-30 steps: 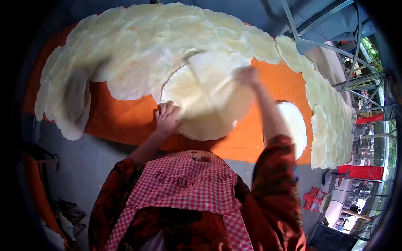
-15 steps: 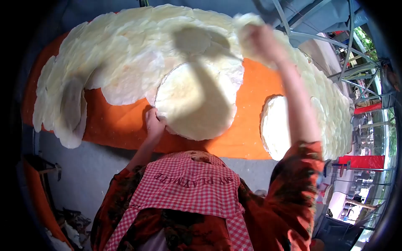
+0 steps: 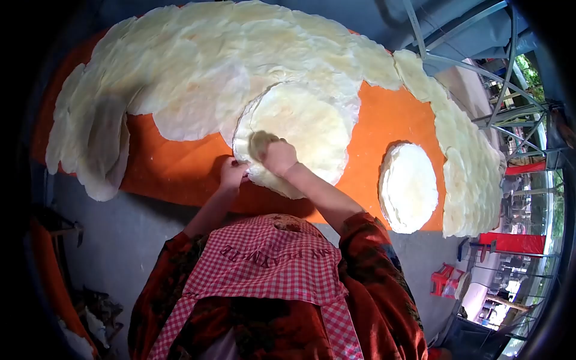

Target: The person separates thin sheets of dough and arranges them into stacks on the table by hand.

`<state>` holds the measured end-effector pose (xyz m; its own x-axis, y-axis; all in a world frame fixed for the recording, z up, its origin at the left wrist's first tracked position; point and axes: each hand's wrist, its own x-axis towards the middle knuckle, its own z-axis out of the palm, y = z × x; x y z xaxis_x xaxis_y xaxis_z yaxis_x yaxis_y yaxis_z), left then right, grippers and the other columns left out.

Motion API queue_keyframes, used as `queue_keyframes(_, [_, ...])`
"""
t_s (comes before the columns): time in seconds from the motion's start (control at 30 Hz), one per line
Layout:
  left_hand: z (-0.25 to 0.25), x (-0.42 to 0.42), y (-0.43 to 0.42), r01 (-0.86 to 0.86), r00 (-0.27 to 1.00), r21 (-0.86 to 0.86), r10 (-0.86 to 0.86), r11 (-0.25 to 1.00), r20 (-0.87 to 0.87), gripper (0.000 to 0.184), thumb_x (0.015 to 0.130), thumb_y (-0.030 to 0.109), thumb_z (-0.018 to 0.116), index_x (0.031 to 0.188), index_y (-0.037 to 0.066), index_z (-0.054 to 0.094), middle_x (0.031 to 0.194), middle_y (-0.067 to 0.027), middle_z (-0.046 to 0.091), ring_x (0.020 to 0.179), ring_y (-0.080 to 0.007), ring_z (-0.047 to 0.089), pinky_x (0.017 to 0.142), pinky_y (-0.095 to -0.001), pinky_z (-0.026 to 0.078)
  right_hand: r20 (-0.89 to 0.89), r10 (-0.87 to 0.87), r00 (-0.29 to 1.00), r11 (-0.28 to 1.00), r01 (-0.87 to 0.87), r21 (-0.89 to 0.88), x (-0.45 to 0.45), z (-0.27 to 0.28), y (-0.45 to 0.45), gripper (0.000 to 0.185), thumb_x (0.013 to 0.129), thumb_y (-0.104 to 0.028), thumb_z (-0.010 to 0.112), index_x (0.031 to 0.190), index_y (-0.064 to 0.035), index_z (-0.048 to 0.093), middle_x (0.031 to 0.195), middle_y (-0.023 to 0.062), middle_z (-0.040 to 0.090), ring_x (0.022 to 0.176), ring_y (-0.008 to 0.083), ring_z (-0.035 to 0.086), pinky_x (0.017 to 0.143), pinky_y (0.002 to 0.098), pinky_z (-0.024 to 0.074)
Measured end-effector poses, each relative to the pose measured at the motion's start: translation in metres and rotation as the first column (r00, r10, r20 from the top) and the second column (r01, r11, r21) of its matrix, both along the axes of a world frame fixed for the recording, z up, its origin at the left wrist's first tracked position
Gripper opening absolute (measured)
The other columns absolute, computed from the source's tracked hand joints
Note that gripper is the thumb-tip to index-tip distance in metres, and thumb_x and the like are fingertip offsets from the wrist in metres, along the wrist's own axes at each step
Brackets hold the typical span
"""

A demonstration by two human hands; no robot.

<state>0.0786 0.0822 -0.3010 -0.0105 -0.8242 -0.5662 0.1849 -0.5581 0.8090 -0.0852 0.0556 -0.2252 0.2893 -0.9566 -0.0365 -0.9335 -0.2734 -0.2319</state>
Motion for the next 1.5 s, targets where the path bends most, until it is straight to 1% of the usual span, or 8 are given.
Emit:
queue_keyframes(0.2, [0.008, 0.007, -0.001, 0.071, 0.99, 0.009, -0.07, 0.997, -0.118, 0.022, 0.083, 0.008, 0.064, 0.101, 0.006, 0.052, 0.088, -0.004, 0.06, 0.072, -0.0144, 0.059, 0.053, -0.0268, 0.048, -0.047, -0.02, 0.999, 0.987, 0.012, -0.16, 0.008, -0.022, 0.019, 0.032, 0.077, -0.022, 0.059, 0.1, 0.0012, 0.058, 0.104, 0.0199, 0.059, 0.086, 0.0357, 0.062, 0.067, 0.0389, 0.0549])
queue_keyframes(0.73, [-0.004, -0.016, 0.006, 0.021, 0.972, -0.411, -0.114, 0.912, -0.204, 0.027, 0.09, 0.003, 0.051, 0.117, 0.006, 0.049, 0.096, -0.0034, 0.059, 0.079, -0.011, 0.057, 0.065, -0.0248, 0.049, 0.05, -0.266, 0.963, 0.875, 0.22, 0.43, 0.058, 0.063, -0.016, 0.041, 0.08, -0.036, 0.059, 0.093, 0.0016, 0.066, 0.09, 0.0228, 0.066, 0.084, 0.0342, 0.065, 0.078, 0.039, 0.051])
queue_keyframes(0.83, [0.026, -0.024, 0.013, 0.302, 0.953, -0.566, -0.262, 0.767, 0.153, 0.022, 0.091, 0.007, 0.054, 0.113, 0.003, 0.053, 0.092, -0.0018, 0.059, 0.077, -0.0092, 0.054, 0.068, -0.024, 0.046, -0.113, -0.138, 0.984, 0.872, 0.175, 0.457, 0.053, 0.076, -0.043, 0.034, 0.074, -0.028, 0.063, 0.09, 0.0007, 0.068, 0.093, 0.0214, 0.067, 0.087, 0.0324, 0.066, 0.075, 0.0392, 0.0514])
queue_keyframes(0.97, [0.04, -0.026, 0.016, 0.043, 0.966, -0.498, -0.163, 0.866, -0.2, 0.023, 0.093, 0.016, 0.057, 0.113, 0.005, 0.057, 0.094, -0.0002, 0.059, 0.083, -0.0072, 0.052, 0.074, -0.0224, 0.044, 0.09, -0.016, 0.996, 0.986, 0.001, 0.164, -0.018, 0.094, -0.118, 0.029, 0.07, -0.011, 0.058, 0.094, 0.0022, 0.065, 0.095, 0.0241, 0.064, 0.091, 0.0379, 0.061, 0.084, 0.0423, 0.0464])
queue_keyframes(1.1, [0.064, -0.005, 0.005, 0.199, 0.699, 0.069, -0.092, 0.978, -0.709, 0.039, 0.091, 0.028, 0.058, 0.124, 0.009, 0.048, 0.11, -0.0054, 0.057, 0.096, -0.0208, 0.058, 0.081, -0.0395, 0.049, 0.43, -0.21, 0.878, 0.972, 0.236, -0.007, -0.069, 0.269, -0.093, 0.036, 0.074, -0.012, 0.065, 0.107, 0.0026, 0.061, 0.096, 0.0088, 0.066, 0.086, 0.0157, 0.062, 0.075, 0.0322, 0.0492])
queue_keyframes(1.2, [0.083, -0.009, -0.007, 0.182, 0.411, -0.034, -0.107, 0.983, -0.905, 0.052, 0.089, 0.038, 0.057, 0.131, 0.012, 0.041, 0.132, -0.013, 0.049, 0.118, -0.0325, 0.049, 0.094, -0.053, 0.042, 0.715, -0.298, 0.633, 0.937, 0.336, 0.093, -0.099, 0.302, -0.057, 0.038, 0.079, -0.008, 0.064, 0.113, 0.0052, 0.056, 0.101, 0.0126, 0.065, 0.09, 0.0204, 0.064, 0.078, 0.0329, 0.051])
queue_keyframes(1.3, [0.1, -0.007, -0.021, -0.059, 0.258, -0.163, -0.142, 0.985, -0.956, 0.053, 0.089, 0.032, 0.057, 0.133, 0.009, 0.04, 0.136, -0.0124, 0.047, 0.126, -0.0312, 0.043, 0.098, -0.0542, 0.038, 0.826, -0.406, 0.391, 0.887, 0.386, 0.253, -0.14, 0.26, -0.033, 0.038, 0.081, -0.011, 0.065, 0.114, 0.0063, 0.056, 0.097, 0.0155, 0.065, 0.087, 0.0194, 0.065, 0.075, 0.0315, 0.0527])
queue_keyframes(1.5, [0.005, 0.004, -0.025, 0.102, 0.849, -0.241, -0.211, 0.965, -0.485, 0.036, 0.085, 0.01, 0.059, 0.118, -0.005, 0.051, 0.114, -0.0147, 0.059, 0.106, -0.025, 0.057, 0.086, -0.0386, 0.049, 0.622, -0.774, -0.119, 0.63, -0.046, 0.775, -0.253, -0.039, 0.019, 0.015, 0.083, -0.011, 0.061, 0.093, 0.0001, 0.063, 0.07, 0.0009, 0.058, 0.051, 0.0099, 0.049, 0.039, 0.0256, 0.0367])
